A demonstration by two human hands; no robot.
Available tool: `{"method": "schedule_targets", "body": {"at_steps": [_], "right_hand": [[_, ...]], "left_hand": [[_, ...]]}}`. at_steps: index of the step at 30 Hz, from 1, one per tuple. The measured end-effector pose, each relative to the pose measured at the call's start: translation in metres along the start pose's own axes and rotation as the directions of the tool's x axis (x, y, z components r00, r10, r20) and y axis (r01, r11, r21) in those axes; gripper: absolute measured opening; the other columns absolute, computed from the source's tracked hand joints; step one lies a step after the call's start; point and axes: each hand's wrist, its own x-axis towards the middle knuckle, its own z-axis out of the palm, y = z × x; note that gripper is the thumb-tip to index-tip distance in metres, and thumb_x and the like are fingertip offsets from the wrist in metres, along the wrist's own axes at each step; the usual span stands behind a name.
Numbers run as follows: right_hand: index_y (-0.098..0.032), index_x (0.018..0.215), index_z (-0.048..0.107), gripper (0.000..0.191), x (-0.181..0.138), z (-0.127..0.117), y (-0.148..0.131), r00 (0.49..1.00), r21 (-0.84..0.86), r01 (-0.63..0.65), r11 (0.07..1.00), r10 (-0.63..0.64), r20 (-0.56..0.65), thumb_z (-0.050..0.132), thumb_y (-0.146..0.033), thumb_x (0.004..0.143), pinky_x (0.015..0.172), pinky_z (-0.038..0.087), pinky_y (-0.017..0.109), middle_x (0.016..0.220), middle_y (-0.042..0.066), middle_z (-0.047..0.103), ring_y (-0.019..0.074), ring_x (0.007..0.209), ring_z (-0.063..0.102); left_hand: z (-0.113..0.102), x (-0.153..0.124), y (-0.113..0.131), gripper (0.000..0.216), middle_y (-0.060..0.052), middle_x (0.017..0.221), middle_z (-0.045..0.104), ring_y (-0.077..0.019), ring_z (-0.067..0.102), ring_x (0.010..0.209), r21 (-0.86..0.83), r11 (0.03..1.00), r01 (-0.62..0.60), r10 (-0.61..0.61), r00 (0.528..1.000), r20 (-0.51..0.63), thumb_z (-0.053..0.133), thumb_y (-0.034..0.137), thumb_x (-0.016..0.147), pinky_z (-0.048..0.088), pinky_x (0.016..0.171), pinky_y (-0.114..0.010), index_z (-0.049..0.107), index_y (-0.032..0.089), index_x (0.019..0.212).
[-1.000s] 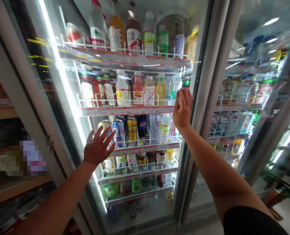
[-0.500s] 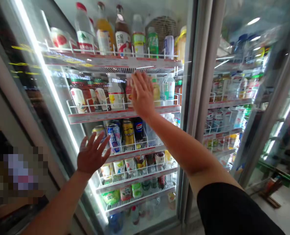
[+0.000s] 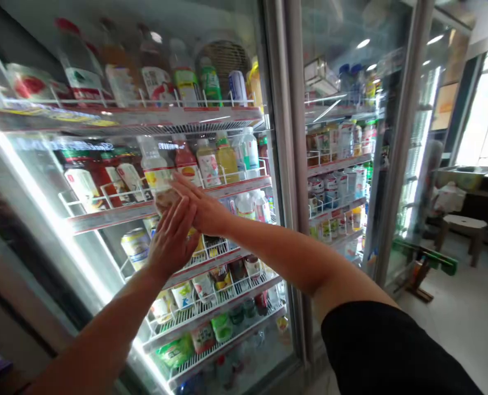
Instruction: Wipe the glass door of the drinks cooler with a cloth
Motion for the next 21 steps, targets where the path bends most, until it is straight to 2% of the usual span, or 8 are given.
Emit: {"method": "schedule_targets", "body": {"at_steps": [3, 6, 9, 13, 15, 18, 19, 21], "right_hand": [[-0.017, 0.165, 0.007, 0.074, -0.020, -0.016, 0.033, 0.997, -0.117, -0.045, 0.992, 0.038, -0.060, 0.045, -0.024, 0.102, 0.130, 0.029, 0.038, 0.172, 0.009, 0.023, 0.0166, 0.160, 0.017], [-0.024, 0.165, 0.018, 0.064, -0.056, -0.039, 0.077, 0.993, -0.331, -0.100, 0.939, 0.071, -0.097, 0.042, -0.035, 0.106, 0.131, 0.022, 0.049, 0.169, 0.007, 0.033, 0.0207, 0.159, 0.020], [-0.028, 0.165, 0.015, 0.061, -0.092, -0.049, 0.111, 0.989, -0.471, -0.146, 0.870, 0.130, -0.068, 0.036, -0.036, 0.108, 0.130, 0.022, 0.053, 0.166, 0.005, 0.037, 0.0228, 0.157, 0.027], [-0.030, 0.166, 0.006, 0.066, -0.114, -0.037, 0.128, 0.981, -0.535, -0.189, 0.823, 0.138, -0.134, 0.035, -0.037, 0.107, 0.128, 0.022, 0.052, 0.166, 0.005, 0.037, 0.0244, 0.156, 0.031], [-0.030, 0.165, 0.001, 0.068, -0.116, -0.030, 0.128, 0.979, -0.545, -0.181, 0.819, 0.098, -0.179, 0.036, -0.033, 0.106, 0.128, 0.022, 0.051, 0.166, 0.004, 0.038, 0.0236, 0.155, 0.032], [-0.030, 0.165, -0.001, 0.071, -0.115, -0.027, 0.126, 0.977, -0.550, -0.162, 0.820, 0.054, -0.208, 0.037, -0.029, 0.105, 0.128, 0.023, 0.050, 0.165, 0.004, 0.039, 0.0230, 0.155, 0.033], [-0.029, 0.165, -0.001, 0.072, -0.115, -0.027, 0.126, 0.976, -0.549, -0.163, 0.819, 0.055, -0.209, 0.037, -0.028, 0.105, 0.128, 0.023, 0.050, 0.165, 0.004, 0.039, 0.0232, 0.155, 0.033], [-0.029, 0.166, 0.001, 0.072, -0.115, -0.028, 0.125, 0.975, -0.545, -0.177, 0.819, 0.071, -0.210, 0.038, -0.027, 0.104, 0.128, 0.023, 0.049, 0.165, 0.004, 0.038, 0.0238, 0.155, 0.033]], "left_hand": [[0.012, 0.023, -0.004, 0.078, -0.011, 0.165, 0.034, -0.0289, 0.028, 0.155, 0.048, 0.998, -0.043, 0.039, 0.996, 0.083, 0.052, 0.023, 0.100, 0.034, 0.124, -0.049, 0.011, 0.025, 0.166], [0.014, 0.018, -0.011, 0.075, -0.007, 0.162, 0.041, -0.0278, 0.036, 0.152, 0.126, 0.988, -0.088, 0.076, 0.992, 0.102, 0.053, 0.014, 0.098, 0.038, 0.119, -0.046, 0.020, 0.027, 0.164], [0.008, 0.017, -0.022, 0.072, -0.001, 0.156, 0.050, -0.0256, 0.050, 0.143, 0.183, 0.974, -0.135, 0.117, 0.988, 0.105, 0.049, 0.009, 0.097, 0.044, 0.109, -0.043, 0.028, 0.031, 0.162], [-0.005, 0.054, -0.050, 0.065, 0.002, 0.151, 0.056, -0.0262, 0.057, 0.131, 0.185, 0.973, -0.138, 0.120, 0.987, 0.105, 0.047, 0.013, 0.100, 0.044, 0.103, -0.046, 0.033, 0.034, 0.160], [-0.010, 0.079, -0.061, 0.060, 0.001, 0.153, 0.054, -0.0284, 0.051, 0.138, 0.207, 0.978, -0.020, 0.013, 0.999, 0.035, 0.048, 0.017, 0.101, 0.041, 0.107, -0.050, 0.037, 0.033, 0.158], [-0.005, 0.101, -0.059, 0.057, 0.000, 0.157, 0.050, -0.0327, 0.025, 0.155, 0.187, 0.963, 0.193, -0.178, 0.980, -0.091, 0.047, 0.019, 0.101, 0.029, 0.118, -0.061, 0.040, 0.029, 0.156], [0.001, 0.102, -0.053, 0.057, -0.001, 0.159, 0.048, -0.0328, 0.017, 0.158, 0.167, 0.963, 0.210, -0.197, 0.976, -0.093, 0.046, 0.020, 0.101, 0.025, 0.121, -0.063, 0.040, 0.027, 0.157], [0.015, 0.098, -0.039, 0.056, -0.002, 0.161, 0.044, -0.0300, 0.013, 0.160, 0.135, 0.983, 0.124, -0.124, 0.992, -0.006, 0.044, 0.020, 0.101, 0.022, 0.125, -0.060, 0.039, 0.025, 0.157]]}}
